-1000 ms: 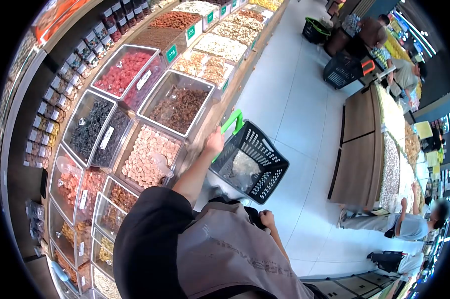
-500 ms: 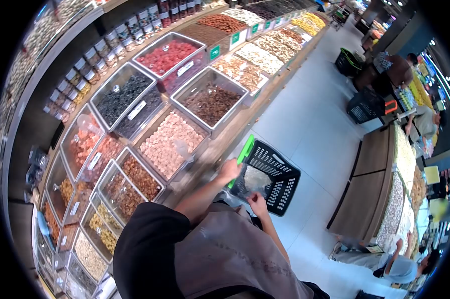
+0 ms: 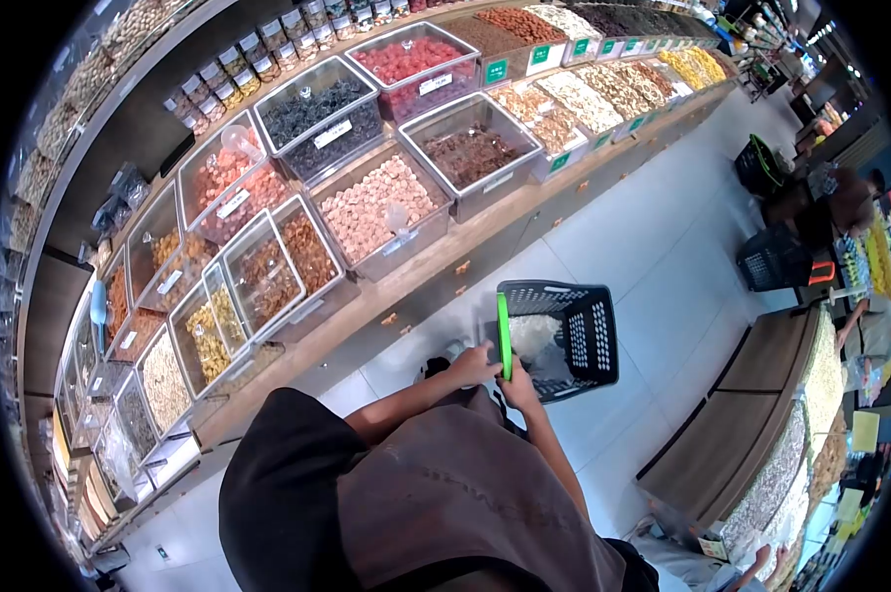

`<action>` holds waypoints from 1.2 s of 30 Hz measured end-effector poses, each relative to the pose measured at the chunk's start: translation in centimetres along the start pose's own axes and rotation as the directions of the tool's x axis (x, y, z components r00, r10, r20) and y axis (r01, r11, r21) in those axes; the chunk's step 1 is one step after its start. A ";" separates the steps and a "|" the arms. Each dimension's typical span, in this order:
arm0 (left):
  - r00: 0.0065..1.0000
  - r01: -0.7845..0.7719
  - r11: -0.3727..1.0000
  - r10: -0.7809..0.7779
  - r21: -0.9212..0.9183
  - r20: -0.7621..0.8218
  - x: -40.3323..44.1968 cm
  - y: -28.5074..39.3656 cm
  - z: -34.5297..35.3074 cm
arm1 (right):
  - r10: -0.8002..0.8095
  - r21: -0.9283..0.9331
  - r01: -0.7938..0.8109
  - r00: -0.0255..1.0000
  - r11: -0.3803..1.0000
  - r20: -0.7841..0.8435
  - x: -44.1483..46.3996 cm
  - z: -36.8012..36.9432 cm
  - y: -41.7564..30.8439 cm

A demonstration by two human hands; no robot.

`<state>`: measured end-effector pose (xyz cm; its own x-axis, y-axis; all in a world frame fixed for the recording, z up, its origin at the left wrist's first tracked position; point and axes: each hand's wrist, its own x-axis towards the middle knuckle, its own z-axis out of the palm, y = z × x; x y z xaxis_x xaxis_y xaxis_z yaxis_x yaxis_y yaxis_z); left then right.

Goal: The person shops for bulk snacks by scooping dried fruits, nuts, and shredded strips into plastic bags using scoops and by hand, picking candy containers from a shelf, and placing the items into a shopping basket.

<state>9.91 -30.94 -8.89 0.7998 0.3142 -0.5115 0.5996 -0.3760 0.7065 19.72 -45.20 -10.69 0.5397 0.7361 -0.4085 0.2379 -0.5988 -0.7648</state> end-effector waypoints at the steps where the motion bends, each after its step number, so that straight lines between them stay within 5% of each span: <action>1: 0.981 -0.003 0.999 -0.005 -0.038 -0.194 -0.3 0.1 1.4 | -0.053 0.049 0.050 0.998 0.998 0.046 -0.8 -0.6 1.8; 2: 0.924 -0.013 0.997 -0.016 -0.073 -0.381 -0.5 0.2 2.8 | -0.107 0.100 0.099 0.990 0.990 0.089 -1.5 -1.2 3.6; 6: 0.861 -0.204 0.978 0.205 0.052 -0.466 -2.1 1.6 4.7 | -0.148 0.158 0.126 0.979 0.979 0.140 -4.2 -4.0 7.9; 8: 0.960 -0.127 0.983 0.155 0.130 -0.232 -4.5 3.4 4.7 | -0.135 0.023 0.133 0.985 0.991 0.111 -5.1 -4.9 8.1; 12: 0.936 -0.209 0.968 0.239 0.136 -0.259 -4.4 6.2 10.1 | -0.069 -0.363 0.119 0.986 0.924 0.149 -5.3 -9.7 8.8; 18: 0.956 -0.188 0.975 0.210 0.119 -0.205 -3.4 5.6 12.2 | -0.016 -0.483 0.106 0.982 0.869 0.187 -4.8 -9.9 7.6; 22: 0.977 -0.182 0.972 0.195 0.147 -0.081 -3.0 4.2 11.5 | 0.109 -0.560 -0.060 0.993 0.826 0.053 -5.8 -9.0 6.8; 32: 0.974 -0.147 0.985 0.128 0.088 0.185 -1.5 1.5 3.7 | 0.204 -0.604 -0.142 0.978 0.785 0.035 -3.3 -7.4 4.0; 36: 0.978 -0.201 0.974 0.194 0.100 0.072 1.7 -2.5 2.0 | 0.174 -0.627 -0.175 0.983 0.759 -0.064 -1.5 -8.3 4.5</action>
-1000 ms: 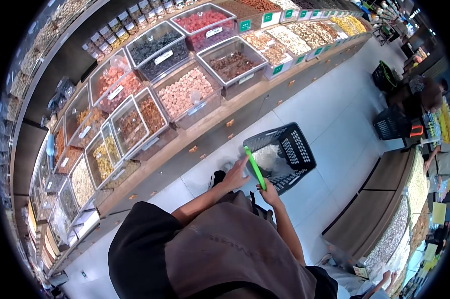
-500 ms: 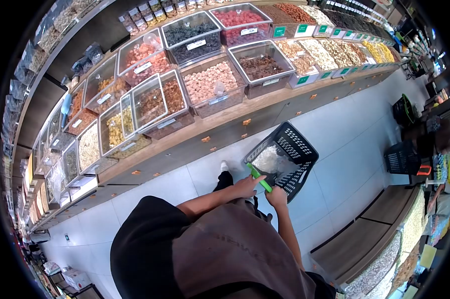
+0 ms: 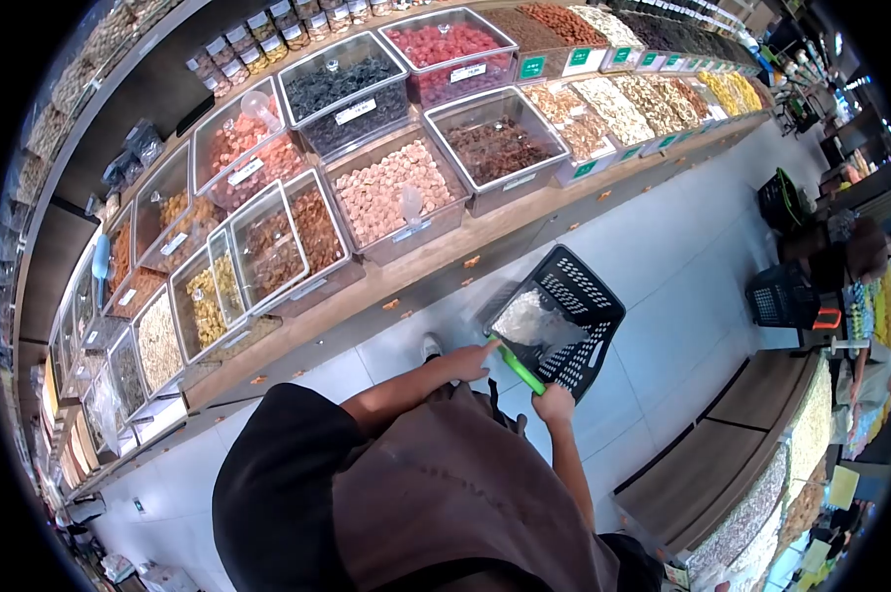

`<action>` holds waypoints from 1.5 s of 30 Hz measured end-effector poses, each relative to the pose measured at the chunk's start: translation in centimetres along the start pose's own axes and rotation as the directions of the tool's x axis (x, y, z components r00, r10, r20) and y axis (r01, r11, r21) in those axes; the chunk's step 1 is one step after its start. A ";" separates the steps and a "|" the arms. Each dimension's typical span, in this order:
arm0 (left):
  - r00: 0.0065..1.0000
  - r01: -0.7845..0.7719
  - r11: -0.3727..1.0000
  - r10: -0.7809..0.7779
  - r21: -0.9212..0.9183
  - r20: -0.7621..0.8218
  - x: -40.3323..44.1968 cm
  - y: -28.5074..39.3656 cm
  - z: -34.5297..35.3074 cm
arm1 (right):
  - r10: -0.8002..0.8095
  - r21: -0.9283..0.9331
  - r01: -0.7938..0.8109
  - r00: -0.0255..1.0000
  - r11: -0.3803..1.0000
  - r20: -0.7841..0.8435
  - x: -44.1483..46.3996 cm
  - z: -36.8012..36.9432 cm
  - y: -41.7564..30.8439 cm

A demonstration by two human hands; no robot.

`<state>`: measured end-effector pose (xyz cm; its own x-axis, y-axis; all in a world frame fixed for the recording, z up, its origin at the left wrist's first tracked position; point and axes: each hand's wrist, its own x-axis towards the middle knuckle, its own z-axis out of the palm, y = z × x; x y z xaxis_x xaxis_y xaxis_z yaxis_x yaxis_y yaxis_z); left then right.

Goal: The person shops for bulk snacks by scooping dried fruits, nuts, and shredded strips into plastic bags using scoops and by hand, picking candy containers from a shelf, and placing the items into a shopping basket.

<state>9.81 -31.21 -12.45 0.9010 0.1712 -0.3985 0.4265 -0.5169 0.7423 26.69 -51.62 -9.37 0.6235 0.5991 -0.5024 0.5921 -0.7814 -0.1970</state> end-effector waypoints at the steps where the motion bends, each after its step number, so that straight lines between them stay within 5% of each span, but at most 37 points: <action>1: 0.998 0.056 0.998 -0.056 0.014 -0.006 0.1 -0.6 -1.6 | 0.021 -0.006 -0.021 1.000 1.000 -0.012 0.7 -0.3 -0.3; 5: 0.985 0.165 0.986 -0.166 -0.033 -0.035 -0.1 -1.3 -9.6 | 0.110 -0.041 -0.111 0.994 0.993 -0.028 4.4 -5.9 -3.0; 13: 0.959 0.216 0.971 -0.230 -0.101 -0.163 -3.3 -4.7 -11.7 | 0.221 0.088 -0.207 0.957 0.974 -0.188 9.5 -6.3 -1.5; 19: 0.906 0.094 0.989 -0.131 -0.111 -0.403 -6.3 -5.6 -11.7 | 0.278 0.178 -0.237 0.925 0.955 -0.259 12.3 -6.9 -1.8; 21: 0.708 -0.081 0.944 -0.171 -0.320 -0.685 -6.1 -3.9 -13.6 | 0.302 0.208 -0.250 0.913 0.946 -0.275 13.0 -7.4 -1.8; 23: 0.520 -0.096 0.930 -0.258 -0.356 -0.814 -5.8 -1.9 -17.0 | 0.342 0.245 -0.276 0.893 0.929 -0.291 13.1 -7.5 -2.3; 26: 0.412 -0.087 0.953 -0.230 -0.290 -0.881 -6.0 -1.4 -23.0 | 0.347 0.337 -0.238 0.883 0.911 -0.315 14.8 -7.1 -3.8; 28: 0.338 0.120 0.987 0.059 0.105 -0.939 -4.9 -1.9 -25.4 | 0.391 0.407 -0.247 0.862 0.879 -0.322 15.5 -7.0 -4.8; 29: 0.341 0.111 0.988 0.068 0.111 -0.938 -4.2 -2.5 -26.1 | 0.369 0.403 -0.230 0.875 0.886 -0.312 16.2 -6.6 -4.7; 31: 0.658 0.202 0.978 -0.092 0.057 -0.747 -2.7 -4.0 -26.9 | 0.376 0.430 -0.225 0.874 0.874 -0.308 16.0 -7.2 -6.4; 34: 0.720 0.272 0.960 -0.249 -0.068 -0.648 -1.6 -4.0 -28.0 | 0.391 0.498 -0.237 0.891 0.834 -0.232 16.5 -7.3 -7.8; 36: 0.686 0.267 0.963 -0.217 -0.037 -0.694 -0.9 -5.3 -27.9 | 0.391 0.498 -0.236 0.890 0.834 -0.233 17.5 -6.2 -7.6; 40: 0.617 0.126 0.922 -0.362 -0.367 -0.698 -1.1 -7.6 -28.2 | 0.430 0.481 -0.284 0.874 0.830 -0.227 17.4 -6.2 -8.4; 42: 0.528 -0.287 0.596 -0.555 -0.750 -0.643 -1.8 -8.2 -28.1 | 0.399 0.443 -0.272 0.889 0.854 -0.225 16.6 -7.0 -9.1; 43: 0.537 -0.280 0.596 -0.553 -0.753 -0.637 -2.8 -7.9 -28.7 | 0.392 0.438 -0.268 0.893 0.858 -0.221 16.4 -7.1 -9.3; 45: 0.564 -0.507 0.388 -0.525 -0.769 -0.637 -5.1 -7.4 -30.0 | 0.401 0.435 -0.277 0.889 0.857 -0.223 15.4 -8.1 -10.2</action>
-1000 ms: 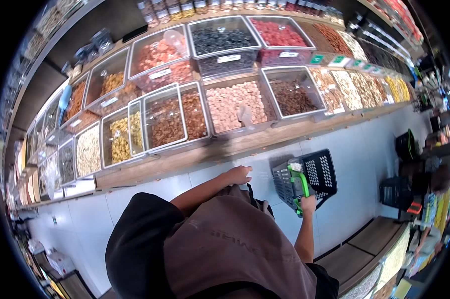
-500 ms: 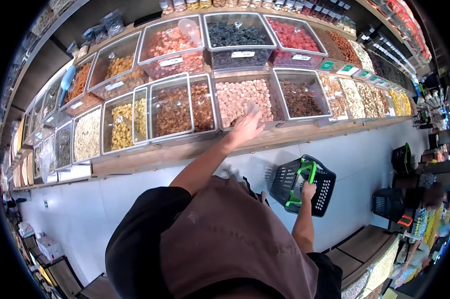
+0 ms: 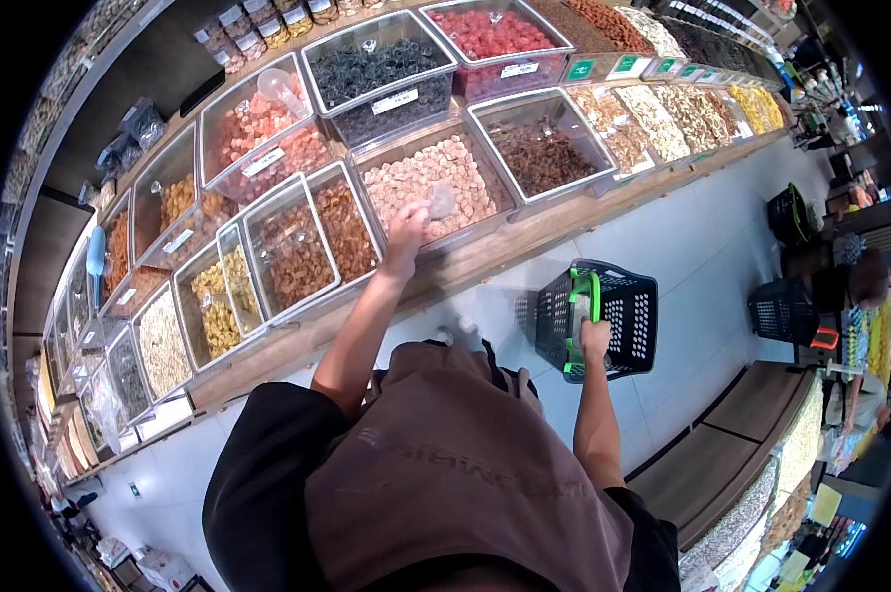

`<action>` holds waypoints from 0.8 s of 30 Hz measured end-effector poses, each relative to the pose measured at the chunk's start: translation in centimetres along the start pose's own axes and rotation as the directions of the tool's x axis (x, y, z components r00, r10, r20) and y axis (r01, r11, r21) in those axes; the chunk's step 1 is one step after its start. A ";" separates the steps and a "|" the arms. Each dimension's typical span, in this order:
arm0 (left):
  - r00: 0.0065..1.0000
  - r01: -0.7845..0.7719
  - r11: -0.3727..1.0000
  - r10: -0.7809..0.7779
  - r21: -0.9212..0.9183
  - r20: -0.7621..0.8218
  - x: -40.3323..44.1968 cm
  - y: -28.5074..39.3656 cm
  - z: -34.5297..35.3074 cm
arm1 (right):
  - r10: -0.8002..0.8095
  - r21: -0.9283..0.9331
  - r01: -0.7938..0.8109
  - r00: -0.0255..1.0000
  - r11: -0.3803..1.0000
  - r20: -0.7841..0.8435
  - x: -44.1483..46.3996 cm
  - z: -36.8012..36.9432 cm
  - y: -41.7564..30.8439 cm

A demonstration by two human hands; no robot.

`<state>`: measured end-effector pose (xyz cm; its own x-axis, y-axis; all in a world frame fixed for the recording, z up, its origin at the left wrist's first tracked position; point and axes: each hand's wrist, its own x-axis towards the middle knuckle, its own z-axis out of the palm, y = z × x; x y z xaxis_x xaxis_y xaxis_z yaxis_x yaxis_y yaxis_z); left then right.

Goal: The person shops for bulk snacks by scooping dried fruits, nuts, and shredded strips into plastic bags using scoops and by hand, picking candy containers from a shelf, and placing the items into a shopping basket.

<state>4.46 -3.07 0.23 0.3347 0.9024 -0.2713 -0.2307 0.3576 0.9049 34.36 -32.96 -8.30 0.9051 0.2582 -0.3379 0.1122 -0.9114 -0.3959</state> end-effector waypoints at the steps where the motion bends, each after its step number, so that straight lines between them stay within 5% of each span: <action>1: 1.000 0.000 1.000 0.000 -0.002 -0.011 -0.1 0.5 -0.2 | -0.004 -0.005 0.004 1.000 1.000 -0.006 -0.3 -0.4 -0.6; 5: 0.964 -0.247 0.936 0.210 0.250 0.165 1.4 -0.1 -2.4 | 0.018 -0.017 -0.018 1.000 1.000 -0.010 -0.1 0.1 0.6; 6: 0.858 -0.488 0.622 0.472 0.612 0.203 1.0 0.1 -2.2 | 0.013 -0.021 -0.013 1.000 1.000 -0.023 -0.2 0.0 0.7; 7: 0.685 -0.543 0.135 0.643 0.829 0.344 0.6 0.4 -2.0 | 0.003 -0.026 -0.004 1.000 1.000 -0.022 -0.2 -0.1 0.6; 8: 0.873 -0.292 0.340 0.477 0.894 0.103 -0.4 0.0 -1.4 | 0.000 -0.018 0.000 1.000 1.000 -0.009 -0.2 -0.1 0.6; 11: 0.876 -0.359 0.300 0.435 0.884 0.208 -4.0 -1.3 -0.1 | 0.006 -0.021 -0.007 1.000 1.000 -0.030 -2.2 -0.2 0.6; 16: 0.876 -0.471 0.458 0.344 0.754 0.338 -12.1 -7.2 5.9 | -0.126 0.006 0.126 0.992 0.992 0.013 0.7 0.5 1.5; 19: 0.767 -0.572 0.587 0.134 0.574 0.627 -13.7 -10.3 9.1 | -0.204 0.106 0.197 0.977 0.975 0.061 3.4 3.2 3.2; 22: 0.657 -0.703 0.391 0.037 0.594 0.753 -11.1 -10.2 12.8 | -0.141 0.066 0.129 0.963 0.989 0.231 3.7 1.9 1.7; 24: 0.643 -0.705 0.383 -0.010 0.597 0.766 -11.9 -11.8 14.4 | -0.241 0.221 0.180 0.925 0.958 0.292 2.5 3.0 4.2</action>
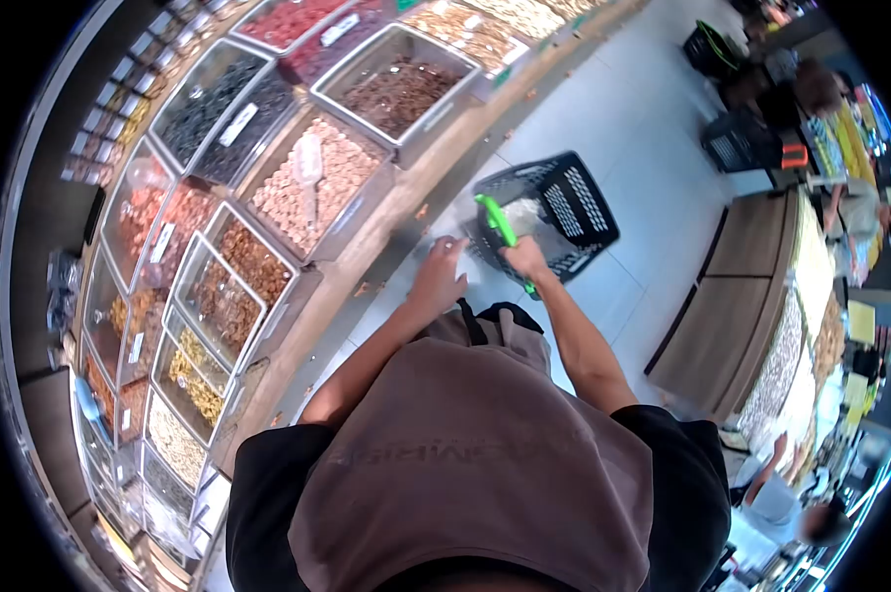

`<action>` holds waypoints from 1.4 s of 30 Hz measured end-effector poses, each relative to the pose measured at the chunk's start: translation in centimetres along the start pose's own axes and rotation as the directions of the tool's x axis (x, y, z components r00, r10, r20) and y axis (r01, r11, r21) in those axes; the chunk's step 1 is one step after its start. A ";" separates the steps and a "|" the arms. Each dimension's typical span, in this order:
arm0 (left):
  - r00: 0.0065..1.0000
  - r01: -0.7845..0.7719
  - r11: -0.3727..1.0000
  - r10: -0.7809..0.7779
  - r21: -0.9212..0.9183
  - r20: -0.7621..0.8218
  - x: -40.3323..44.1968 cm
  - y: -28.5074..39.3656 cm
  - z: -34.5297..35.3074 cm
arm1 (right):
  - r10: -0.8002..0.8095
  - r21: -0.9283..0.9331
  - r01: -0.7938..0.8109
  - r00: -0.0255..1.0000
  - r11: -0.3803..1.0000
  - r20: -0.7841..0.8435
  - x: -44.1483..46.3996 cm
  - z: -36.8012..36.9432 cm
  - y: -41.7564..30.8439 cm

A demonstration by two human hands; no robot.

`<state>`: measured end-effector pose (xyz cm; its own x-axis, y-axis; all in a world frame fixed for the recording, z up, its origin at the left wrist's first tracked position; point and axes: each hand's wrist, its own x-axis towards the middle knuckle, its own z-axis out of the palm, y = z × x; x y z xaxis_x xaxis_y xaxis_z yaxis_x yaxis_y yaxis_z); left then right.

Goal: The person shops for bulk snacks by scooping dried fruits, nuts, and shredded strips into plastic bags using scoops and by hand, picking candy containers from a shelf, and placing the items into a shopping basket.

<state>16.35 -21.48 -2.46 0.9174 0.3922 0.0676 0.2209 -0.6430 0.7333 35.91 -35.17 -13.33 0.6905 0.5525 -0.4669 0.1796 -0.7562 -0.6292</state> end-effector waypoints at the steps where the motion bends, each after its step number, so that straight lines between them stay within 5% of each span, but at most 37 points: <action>1: 1.000 0.021 1.000 -0.021 0.010 0.021 0.2 0.7 1.0 | -0.015 0.024 0.014 0.998 1.000 0.065 -1.6 0.1 0.6; 3: 0.999 -0.002 0.990 -0.005 0.139 0.052 0.6 2.1 2.4 | -0.022 -0.033 0.030 0.974 0.999 0.224 -3.9 0.3 0.8; 9: 0.976 -0.143 0.880 0.050 0.452 0.211 0.8 0.9 10.0 | -0.101 -0.181 0.160 0.950 0.971 0.295 -8.4 -1.4 3.7; 13: 0.923 -0.165 0.833 -0.058 0.528 0.380 -0.4 3.7 12.5 | -0.210 -0.218 0.333 0.871 0.917 0.444 -10.0 -3.2 7.0; 16: 0.781 0.111 0.823 -0.419 0.557 0.464 -1.2 6.5 13.9 | -0.270 -0.172 0.430 0.781 0.886 0.563 -10.4 -4.0 9.1; 19: 0.789 0.170 0.816 -0.449 0.553 0.420 -2.8 7.1 14.5 | -0.364 -0.192 0.531 0.760 0.825 0.539 -12.1 -4.3 10.1; 24: 0.833 0.237 0.778 -0.471 0.582 0.290 -4.3 3.8 17.6 | -0.258 -0.411 0.491 0.825 0.768 0.503 -12.0 -4.1 7.5; 26: 0.874 0.205 0.784 -0.416 0.587 0.251 -6.7 5.7 19.0 | -0.279 -0.447 0.518 0.822 0.729 0.497 -13.2 -3.2 11.1; 27: 0.963 0.150 0.861 -0.240 0.485 0.127 -9.6 3.9 22.3 | -0.247 -0.462 0.483 0.841 0.743 0.482 -15.5 -3.6 11.8; 28: 0.875 0.225 0.799 -0.417 0.558 0.244 -10.4 7.8 20.6 | -0.235 -0.457 0.468 0.846 0.756 0.479 -16.3 -2.3 13.9; 37: 0.881 0.438 0.766 -0.471 0.471 -0.054 -22.1 13.3 26.8 | -0.254 -0.445 0.609 0.734 0.657 0.629 -24.5 -0.9 19.5; 42: 0.834 0.509 0.765 -0.552 0.395 -0.007 -27.3 16.1 31.7 | -0.227 -0.520 0.663 0.708 0.538 0.668 -29.8 -2.4 21.8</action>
<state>5.31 -63.37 -13.94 0.6407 0.6866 -0.3435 0.7669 -0.5517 0.3277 20.91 -68.98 -11.60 -0.0198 0.7972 -0.6034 0.9191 -0.2230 -0.3247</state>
